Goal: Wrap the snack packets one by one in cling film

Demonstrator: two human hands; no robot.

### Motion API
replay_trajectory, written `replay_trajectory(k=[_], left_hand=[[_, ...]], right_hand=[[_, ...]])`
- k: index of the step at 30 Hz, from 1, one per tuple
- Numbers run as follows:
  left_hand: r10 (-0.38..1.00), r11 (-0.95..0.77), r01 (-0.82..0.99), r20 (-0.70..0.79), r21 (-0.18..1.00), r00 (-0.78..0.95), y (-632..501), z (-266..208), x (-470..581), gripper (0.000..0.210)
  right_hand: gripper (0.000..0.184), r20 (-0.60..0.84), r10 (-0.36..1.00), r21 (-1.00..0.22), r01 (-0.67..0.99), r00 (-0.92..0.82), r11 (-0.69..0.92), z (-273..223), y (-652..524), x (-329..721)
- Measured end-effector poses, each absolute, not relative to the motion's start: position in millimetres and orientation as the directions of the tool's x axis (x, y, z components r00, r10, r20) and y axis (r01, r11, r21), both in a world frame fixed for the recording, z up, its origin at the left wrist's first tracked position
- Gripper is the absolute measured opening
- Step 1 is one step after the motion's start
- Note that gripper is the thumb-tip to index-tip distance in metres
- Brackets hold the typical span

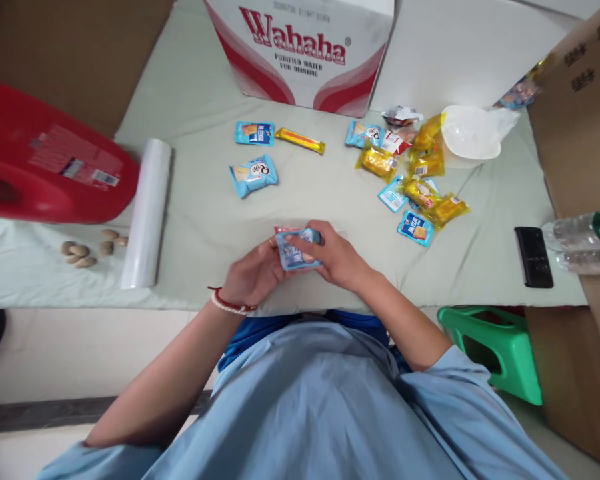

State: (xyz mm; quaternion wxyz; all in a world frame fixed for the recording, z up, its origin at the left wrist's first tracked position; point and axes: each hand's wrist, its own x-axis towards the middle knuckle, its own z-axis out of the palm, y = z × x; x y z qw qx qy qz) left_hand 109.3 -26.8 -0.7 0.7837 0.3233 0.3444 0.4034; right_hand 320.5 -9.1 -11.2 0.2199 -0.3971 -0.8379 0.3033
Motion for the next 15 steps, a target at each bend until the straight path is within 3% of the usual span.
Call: replay_trajectory(k=[4,6,9,12,15], left_hand=[[0.864,0.503,-0.464,-0.43,0.729,0.262,-26,-13,122,0.05],[0.857,0.499,-0.526,-0.482,0.688,0.182,-25,-18,128,0.052],[0.869,0.447,-0.578,-0.484,0.682,0.101,-25,-20,137,0.055],[0.882,0.422,-0.617,-0.457,0.664,0.111,-27,-14,151,0.055],[0.871,0.443,-0.677,-0.462,0.589,0.167,-30,-8,167,0.051]], right_hand=[[0.067,0.169,0.813,-0.774,0.435,-0.557,0.459,-9,-18,325],[0.072,0.194,0.91,-0.843,0.412,-0.368,0.346,-7,-26,328],[0.059,0.189,0.979,-0.893,0.403,-0.07,0.201,-4,-41,324],[0.061,0.112,0.992,-0.924,0.363,-0.051,0.123,-8,-51,312],[0.074,-0.02,0.999,-0.98,0.199,-0.033,-0.013,-17,-50,299]])
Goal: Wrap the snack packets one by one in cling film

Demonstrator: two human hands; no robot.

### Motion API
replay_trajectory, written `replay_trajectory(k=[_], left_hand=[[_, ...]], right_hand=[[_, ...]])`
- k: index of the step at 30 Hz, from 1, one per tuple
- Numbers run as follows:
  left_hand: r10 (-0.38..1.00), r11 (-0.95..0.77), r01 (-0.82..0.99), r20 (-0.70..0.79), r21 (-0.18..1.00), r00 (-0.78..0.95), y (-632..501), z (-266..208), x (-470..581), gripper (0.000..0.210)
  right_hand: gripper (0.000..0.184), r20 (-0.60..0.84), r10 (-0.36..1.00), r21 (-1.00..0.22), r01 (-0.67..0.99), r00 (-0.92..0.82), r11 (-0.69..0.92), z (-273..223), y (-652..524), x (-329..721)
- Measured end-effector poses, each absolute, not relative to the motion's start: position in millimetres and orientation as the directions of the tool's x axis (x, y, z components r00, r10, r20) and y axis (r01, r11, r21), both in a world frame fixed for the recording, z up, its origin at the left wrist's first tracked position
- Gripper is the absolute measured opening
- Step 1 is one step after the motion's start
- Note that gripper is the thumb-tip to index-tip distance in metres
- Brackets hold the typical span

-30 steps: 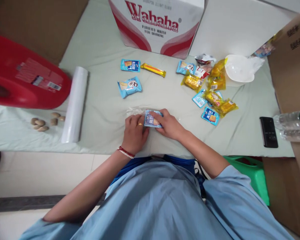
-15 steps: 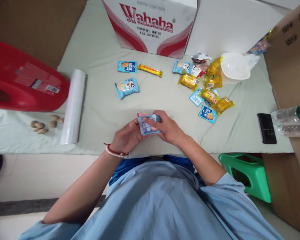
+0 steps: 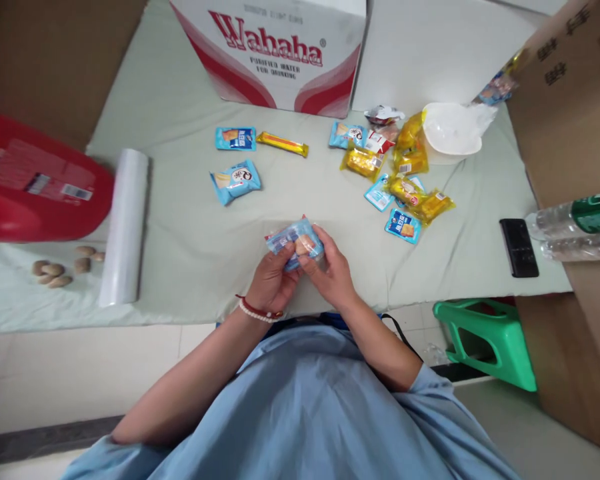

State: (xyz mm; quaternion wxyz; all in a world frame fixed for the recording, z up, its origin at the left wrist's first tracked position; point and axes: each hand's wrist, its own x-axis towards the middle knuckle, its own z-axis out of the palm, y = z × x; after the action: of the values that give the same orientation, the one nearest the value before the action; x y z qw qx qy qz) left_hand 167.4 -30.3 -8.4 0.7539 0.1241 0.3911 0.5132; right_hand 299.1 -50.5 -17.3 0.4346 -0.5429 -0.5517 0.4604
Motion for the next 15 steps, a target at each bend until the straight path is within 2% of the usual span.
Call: replay_trajectory(k=[3,4,6,8,10,12,15], left_hand=[[0.877,0.44,-0.703,-0.435,0.558,0.203,-32,-4,182,0.047],[0.894,0.414,-0.693,-0.407,0.59,0.188,-32,-3,186,0.047],[0.938,0.331,-0.606,-0.32,0.723,0.13,-30,0,192,0.048],[0.973,0.229,-0.403,-0.215,0.886,0.082,-27,2,196,0.046],[0.989,0.12,-0.143,-0.106,0.982,0.1,-24,4,198,0.045],[0.984,0.038,0.015,-0.04,0.999,0.174,-22,3,199,0.047],[0.98,0.062,0.06,-0.072,0.996,0.184,-23,-4,200,0.058]], right_hand=[[0.084,-0.101,0.995,-0.991,-0.088,0.018,-0.099,-25,-47,289],[0.086,-0.107,0.994,-0.98,-0.172,0.022,-0.101,-25,-46,286],[0.084,-0.103,0.994,-0.955,-0.283,0.022,-0.092,-23,-45,281],[0.073,-0.108,0.993,-0.933,-0.35,0.054,-0.082,-18,-44,279],[0.057,-0.133,0.982,-0.907,-0.416,0.134,-0.066,-13,-41,284],[0.041,-0.139,0.969,-0.886,-0.462,0.203,-0.03,-9,-38,297],[0.029,-0.11,0.972,-0.893,-0.45,0.209,-0.004,-8,-33,324]])
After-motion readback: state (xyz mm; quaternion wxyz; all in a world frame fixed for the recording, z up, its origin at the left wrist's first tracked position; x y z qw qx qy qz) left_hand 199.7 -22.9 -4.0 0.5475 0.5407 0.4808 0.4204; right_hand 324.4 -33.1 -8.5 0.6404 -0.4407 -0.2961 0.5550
